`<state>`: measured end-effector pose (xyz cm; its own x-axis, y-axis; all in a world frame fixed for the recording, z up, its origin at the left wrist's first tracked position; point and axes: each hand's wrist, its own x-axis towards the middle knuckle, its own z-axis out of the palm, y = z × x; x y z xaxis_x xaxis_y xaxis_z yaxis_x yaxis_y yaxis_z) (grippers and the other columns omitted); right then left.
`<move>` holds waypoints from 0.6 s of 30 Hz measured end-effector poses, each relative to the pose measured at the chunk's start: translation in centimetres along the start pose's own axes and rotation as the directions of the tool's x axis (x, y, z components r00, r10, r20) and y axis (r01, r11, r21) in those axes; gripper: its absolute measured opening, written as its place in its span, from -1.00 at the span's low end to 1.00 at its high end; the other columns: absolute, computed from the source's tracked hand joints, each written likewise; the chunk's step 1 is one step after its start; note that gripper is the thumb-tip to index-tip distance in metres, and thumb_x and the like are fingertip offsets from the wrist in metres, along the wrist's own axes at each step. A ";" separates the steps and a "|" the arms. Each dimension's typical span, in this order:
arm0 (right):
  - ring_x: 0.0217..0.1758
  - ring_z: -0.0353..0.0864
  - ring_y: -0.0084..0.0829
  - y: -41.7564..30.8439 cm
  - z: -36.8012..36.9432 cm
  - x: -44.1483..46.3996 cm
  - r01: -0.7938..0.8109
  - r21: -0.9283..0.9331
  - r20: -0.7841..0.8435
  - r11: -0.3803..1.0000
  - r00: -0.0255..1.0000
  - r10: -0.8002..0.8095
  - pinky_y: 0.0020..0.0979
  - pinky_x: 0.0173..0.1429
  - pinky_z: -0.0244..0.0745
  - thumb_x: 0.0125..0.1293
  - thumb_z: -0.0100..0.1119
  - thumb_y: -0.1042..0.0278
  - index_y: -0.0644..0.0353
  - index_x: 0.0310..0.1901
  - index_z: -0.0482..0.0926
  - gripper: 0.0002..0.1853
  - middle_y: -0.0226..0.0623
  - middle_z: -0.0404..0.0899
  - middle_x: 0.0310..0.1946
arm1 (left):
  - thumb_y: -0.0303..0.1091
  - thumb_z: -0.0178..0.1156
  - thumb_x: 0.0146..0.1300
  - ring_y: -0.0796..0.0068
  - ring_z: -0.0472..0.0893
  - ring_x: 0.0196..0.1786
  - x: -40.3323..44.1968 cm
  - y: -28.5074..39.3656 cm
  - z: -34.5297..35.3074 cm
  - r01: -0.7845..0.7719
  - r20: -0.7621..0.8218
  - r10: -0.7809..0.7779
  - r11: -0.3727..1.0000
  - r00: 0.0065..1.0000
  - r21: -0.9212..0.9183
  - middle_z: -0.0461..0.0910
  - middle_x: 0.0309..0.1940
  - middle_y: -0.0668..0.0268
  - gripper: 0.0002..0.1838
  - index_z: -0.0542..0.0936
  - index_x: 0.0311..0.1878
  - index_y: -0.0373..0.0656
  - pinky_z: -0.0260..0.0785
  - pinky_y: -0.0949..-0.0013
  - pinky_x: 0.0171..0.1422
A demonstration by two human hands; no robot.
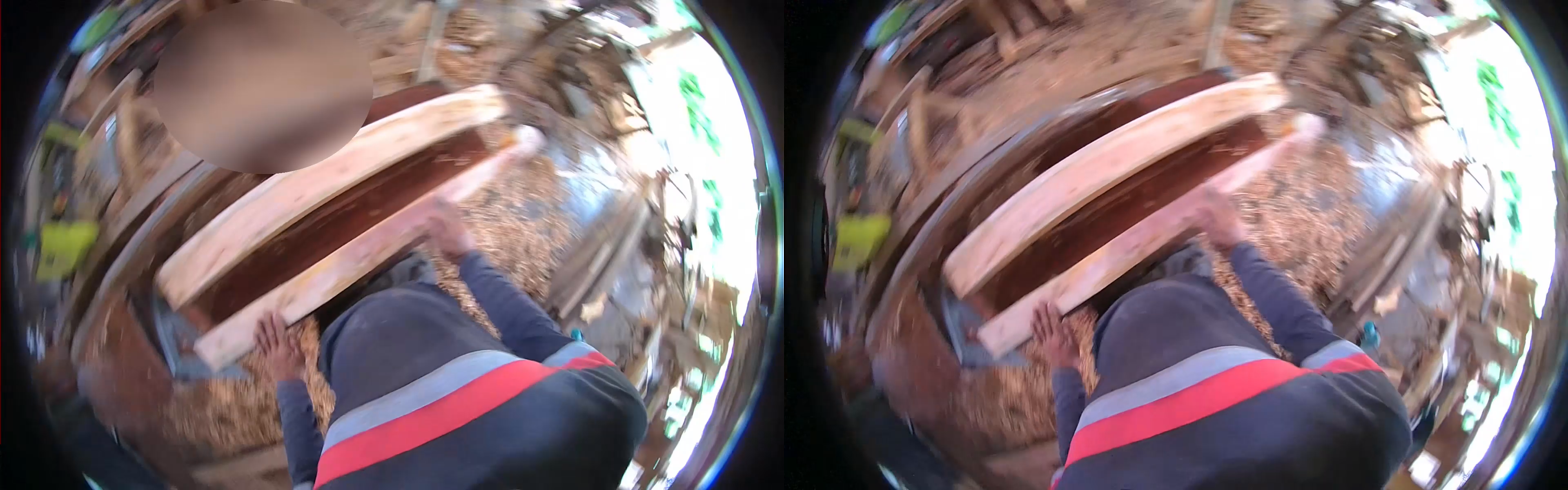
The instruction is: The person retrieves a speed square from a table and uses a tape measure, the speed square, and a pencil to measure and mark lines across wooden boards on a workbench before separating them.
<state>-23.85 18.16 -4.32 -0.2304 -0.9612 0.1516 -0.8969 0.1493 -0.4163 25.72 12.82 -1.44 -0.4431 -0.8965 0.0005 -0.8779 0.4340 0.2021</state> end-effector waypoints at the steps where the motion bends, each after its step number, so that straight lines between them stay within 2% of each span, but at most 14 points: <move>1: 0.43 0.29 -0.05 0.5 -0.1 -0.1 0.099 0.093 -0.033 0.991 0.995 -0.096 -0.06 0.51 0.13 0.46 -0.01 0.26 0.15 0.18 0.48 -0.67 0.00 0.40 0.28 | -0.13 -0.09 0.49 0.10 0.05 0.60 -1.1 -1.8 -0.4 0.063 0.021 -0.063 0.997 0.998 0.042 0.14 0.55 0.20 -0.44 0.27 0.49 -0.12 -0.20 -0.01 0.63; 3: 0.35 0.37 0.05 1.5 0.6 0.2 -0.129 0.217 0.071 0.968 0.991 0.116 -0.05 0.45 0.21 0.41 0.08 0.31 0.18 0.04 0.55 -0.75 0.01 0.48 0.18 | -0.13 -0.08 0.49 0.13 0.01 0.61 -2.9 -5.2 -1.4 0.222 0.028 -0.227 0.966 0.973 0.135 0.10 0.56 0.24 -0.41 0.21 0.52 -0.12 -0.26 0.00 0.64; 4: 0.31 0.42 0.10 1.4 0.6 -0.3 -0.062 0.248 -0.020 0.967 0.997 0.070 -0.02 0.41 0.27 0.39 0.13 0.32 0.22 0.01 0.56 -0.75 0.06 0.52 0.12 | -0.13 -0.09 0.49 0.13 0.01 0.61 -4.1 -7.1 -1.9 0.301 -0.025 -0.300 0.951 0.954 0.069 0.08 0.57 0.24 -0.40 0.19 0.52 -0.12 -0.26 -0.02 0.63; 5: 0.27 0.47 0.11 -0.9 -1.3 0.9 0.163 0.072 -0.140 0.984 0.978 -0.152 -0.01 0.37 0.33 0.38 0.15 0.33 0.25 -0.01 0.56 -0.77 0.07 0.57 0.07 | -0.12 -0.11 0.50 0.11 0.02 0.60 -4.8 -8.3 -2.8 0.429 -0.021 -0.429 0.901 0.903 0.068 0.07 0.57 0.23 -0.39 0.17 0.54 -0.11 -0.27 -0.04 0.63; 7: 0.22 0.52 0.12 -1.9 -1.4 1.7 0.176 0.042 -0.192 0.984 0.967 -0.165 -0.04 0.32 0.38 0.39 0.13 0.38 0.27 -0.05 0.56 -0.81 0.09 0.60 0.01 | -0.11 -0.15 0.51 0.05 0.00 0.60 -5.7 -10.5 -2.9 0.531 -0.080 -0.526 0.846 0.847 0.053 0.06 0.57 0.21 -0.39 0.13 0.55 -0.11 -0.30 -0.08 0.63; 9: 0.18 0.54 0.12 -2.9 -1.5 2.2 0.189 0.052 -0.221 0.981 0.960 -0.174 -0.06 0.29 0.40 0.39 0.13 0.40 0.27 -0.05 0.56 -0.82 0.10 0.60 -0.02 | -0.11 -0.16 0.52 0.03 -0.01 0.61 -5.8 -10.7 -2.6 0.569 -0.095 -0.564 0.821 0.820 0.046 0.06 0.58 0.19 -0.38 0.12 0.56 -0.11 -0.32 -0.09 0.63; 11: 0.12 0.57 0.14 -3.4 -1.6 2.3 0.163 0.021 -0.259 0.986 0.954 -0.152 -0.07 0.22 0.45 0.39 0.12 0.41 0.28 -0.06 0.56 -0.83 0.11 0.61 -0.08 | -0.05 -0.14 0.51 0.01 -0.05 0.62 -4.6 -9.0 -1.2 0.519 -0.155 -0.504 0.851 0.850 0.076 0.06 0.58 0.18 -0.36 0.14 0.55 -0.11 -0.34 -0.10 0.63; 15: 0.12 0.57 0.12 -3.6 -1.4 2.2 0.129 0.041 -0.264 0.991 0.958 -0.114 -0.07 0.20 0.46 0.39 0.13 0.42 0.29 -0.07 0.55 -0.83 0.09 0.61 -0.09 | 0.02 -0.05 0.46 0.10 -0.07 0.63 0.5 0.2 -0.4 0.276 -0.111 -0.286 0.956 0.952 -0.097 0.10 0.57 0.19 -0.36 0.28 0.50 -0.09 -0.36 -0.10 0.63; 16: 0.11 0.57 0.12 -3.8 -1.4 2.2 0.136 0.027 -0.274 0.990 0.954 -0.124 -0.08 0.19 0.46 0.39 0.13 0.42 0.28 -0.08 0.55 -0.84 0.08 0.61 -0.10 | 0.02 -0.05 0.46 0.10 -0.07 0.63 1.4 1.8 -0.8 0.269 -0.113 -0.280 0.957 0.953 -0.106 0.10 0.57 0.19 -0.36 0.28 0.50 -0.09 -0.36 -0.10 0.63; 18: 0.10 0.57 0.11 -3.8 -1.5 2.5 0.142 0.001 -0.289 0.990 0.948 -0.136 -0.08 0.19 0.46 0.39 0.14 0.42 0.28 -0.08 0.55 -0.84 0.08 0.61 -0.10 | 0.01 -0.01 0.44 0.19 -0.05 0.64 2.9 3.9 -1.6 0.024 0.006 -0.024 0.986 1.000 -0.166 0.12 0.56 0.26 -0.39 0.33 0.47 -0.04 -0.37 -0.10 0.64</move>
<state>-21.61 15.54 -1.02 -0.2060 -0.8641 0.4592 -0.9201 0.0113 -0.3914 21.29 11.77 0.92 -0.4232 -0.9060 -0.0098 -0.8461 0.3913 0.3621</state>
